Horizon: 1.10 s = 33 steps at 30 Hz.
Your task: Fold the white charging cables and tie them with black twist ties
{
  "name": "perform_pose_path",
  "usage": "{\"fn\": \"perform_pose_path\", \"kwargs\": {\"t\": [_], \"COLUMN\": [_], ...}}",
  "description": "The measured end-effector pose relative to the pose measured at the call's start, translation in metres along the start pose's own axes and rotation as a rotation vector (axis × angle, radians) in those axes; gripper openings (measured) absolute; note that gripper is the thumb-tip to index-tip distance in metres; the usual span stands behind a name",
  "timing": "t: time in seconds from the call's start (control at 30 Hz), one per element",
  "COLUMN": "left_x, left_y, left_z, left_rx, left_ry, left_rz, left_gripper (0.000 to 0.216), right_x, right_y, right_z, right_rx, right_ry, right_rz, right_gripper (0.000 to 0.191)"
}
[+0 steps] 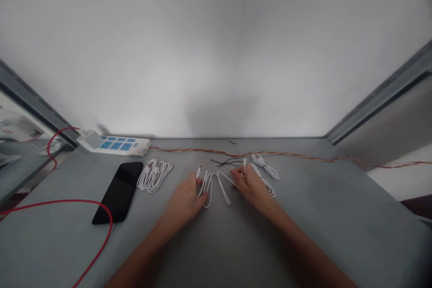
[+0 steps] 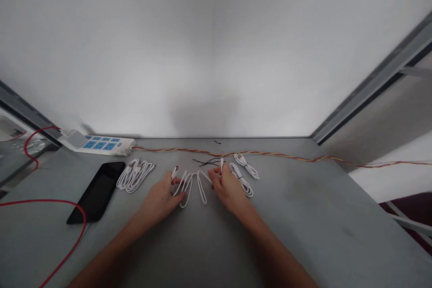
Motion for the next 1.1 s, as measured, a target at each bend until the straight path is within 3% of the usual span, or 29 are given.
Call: {"fn": "perform_pose_path", "kwargs": {"t": [0.17,0.33,0.43,0.57,0.73,0.8,0.97,1.1], "left_x": [0.004,0.004,0.003,0.002,0.004,0.004,0.003,0.003], "left_y": [-0.005,0.002,0.001,0.004,0.018,0.024,0.028,0.028], "left_z": [0.001,-0.005,-0.010,-0.010,-0.008,-0.006,-0.009,-0.008], "left_rx": [-0.194,-0.608,-0.770,-0.800,-0.841,-0.895,-0.944,-0.877], "left_ry": [0.017,0.009,-0.007,-0.050,-0.046,-0.084,-0.056,-0.028], "left_rz": [-0.067,0.020,0.024,0.063,0.180,0.234,0.262,0.273], "left_gripper": [0.034,0.029,0.038,0.042,0.037,0.038,0.044,0.061], "right_x": [-0.002,-0.005,-0.004,-0.002,-0.002,-0.003,-0.005,-0.005], "right_y": [0.017,0.024,0.021,0.020,0.012,0.015,0.025,0.024], "right_z": [-0.001,0.008,0.015,0.015,0.015,0.014,0.017,0.022], "right_rx": [0.120,0.180,0.286,0.456,0.363,0.451,0.629,0.560], "right_ry": [0.015,0.003,-0.028,0.002,-0.024,0.010,0.047,0.013], "right_rz": [0.089,0.094,0.059,0.052,-0.070,-0.058,0.033,0.050], "right_gripper": [0.042,0.035,0.030,0.032,0.033,0.035,0.060,0.039]}}
Point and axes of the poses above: each hand's wrist, its own x-axis towards the middle knuckle, its own y-axis out of the palm, z = x × y, the point moved 7 cm from there along x, towards the middle knuckle, and after that the axes turned 6 degrees about -y, right-handed, at the moved point
